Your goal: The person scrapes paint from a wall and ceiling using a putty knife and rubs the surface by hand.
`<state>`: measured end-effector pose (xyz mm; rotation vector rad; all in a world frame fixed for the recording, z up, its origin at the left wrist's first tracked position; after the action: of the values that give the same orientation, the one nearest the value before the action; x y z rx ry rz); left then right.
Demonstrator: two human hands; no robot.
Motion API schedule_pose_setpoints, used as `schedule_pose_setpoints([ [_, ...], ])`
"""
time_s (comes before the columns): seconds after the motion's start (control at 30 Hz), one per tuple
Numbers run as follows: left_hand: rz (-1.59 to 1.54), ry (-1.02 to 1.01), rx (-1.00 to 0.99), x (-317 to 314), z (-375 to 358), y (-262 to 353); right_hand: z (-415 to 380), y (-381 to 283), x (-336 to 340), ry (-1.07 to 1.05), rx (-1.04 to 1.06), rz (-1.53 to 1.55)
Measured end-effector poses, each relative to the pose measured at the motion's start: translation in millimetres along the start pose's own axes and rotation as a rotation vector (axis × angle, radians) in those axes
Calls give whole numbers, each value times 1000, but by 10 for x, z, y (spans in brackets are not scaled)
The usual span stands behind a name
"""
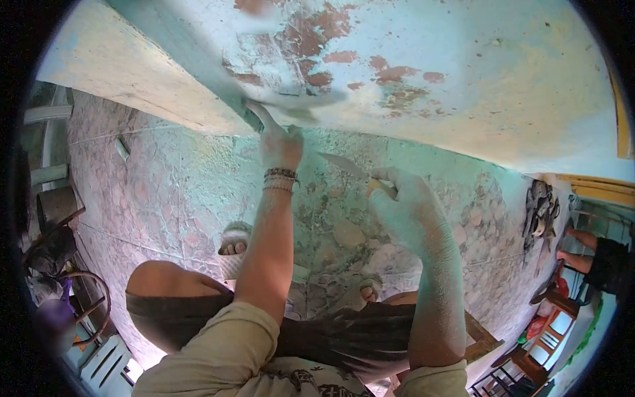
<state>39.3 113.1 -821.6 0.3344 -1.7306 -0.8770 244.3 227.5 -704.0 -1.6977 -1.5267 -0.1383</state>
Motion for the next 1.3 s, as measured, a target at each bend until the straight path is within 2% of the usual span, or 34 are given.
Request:
schedule_pose_setpoints([
  [0.1,89,-233,96,-776,-48,-623,-110,52,197,71,-10,-26],
  [0.2,97,-172,93,-1056,-268,-822,-140,237,339,116,-4,-68],
  [0.27,-108,-72,201,-641,-396,-398,-120,346,427,136,-19,-14],
  [0.4,-115,555,-358,183,-93,262,-134,287,513,156,-77,-67],
  [0.5,32,287,-129,168,103,21,-84,281,556,163,-74,-67],
  [0.63,70,-133,129,-302,-61,-440,-125,136,573,211,-69,-110],
  [0.67,124,-188,130,-370,-110,-550,-127,115,545,207,-59,-99],
  [0.8,198,-193,195,-586,-56,-827,-138,58,340,132,-30,-125],
  [0.9,217,-189,92,-562,-58,-717,-101,-60,185,83,-20,-107],
  [1.0,57,-2,24,-522,-7,-711,-18,-133,75,122,31,-115],
  [1.1,-499,74,236,-675,-2,-900,-45,-415,-160,92,28,-38],
  [1.17,-906,359,292,-772,-178,-829,-10,-761,-292,95,78,-232],
  [1.23,-1073,639,304,-429,-493,-352,1,-1134,-384,142,179,-372],
  [1.3,-1200,680,219,-194,-580,69,-31,-1524,-462,232,348,-470],
])
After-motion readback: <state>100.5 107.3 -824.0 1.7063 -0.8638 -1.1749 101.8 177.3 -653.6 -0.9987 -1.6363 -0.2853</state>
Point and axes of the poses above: each hand's wrist, its own z-axis towards the middle knuckle, its own x-axis out of the back of the hand, y = z × x, the point moved 9 cm from there along z, towards the middle knuckle, and after that the axes turned 10 degrees about -x, right-handed, at the moved point
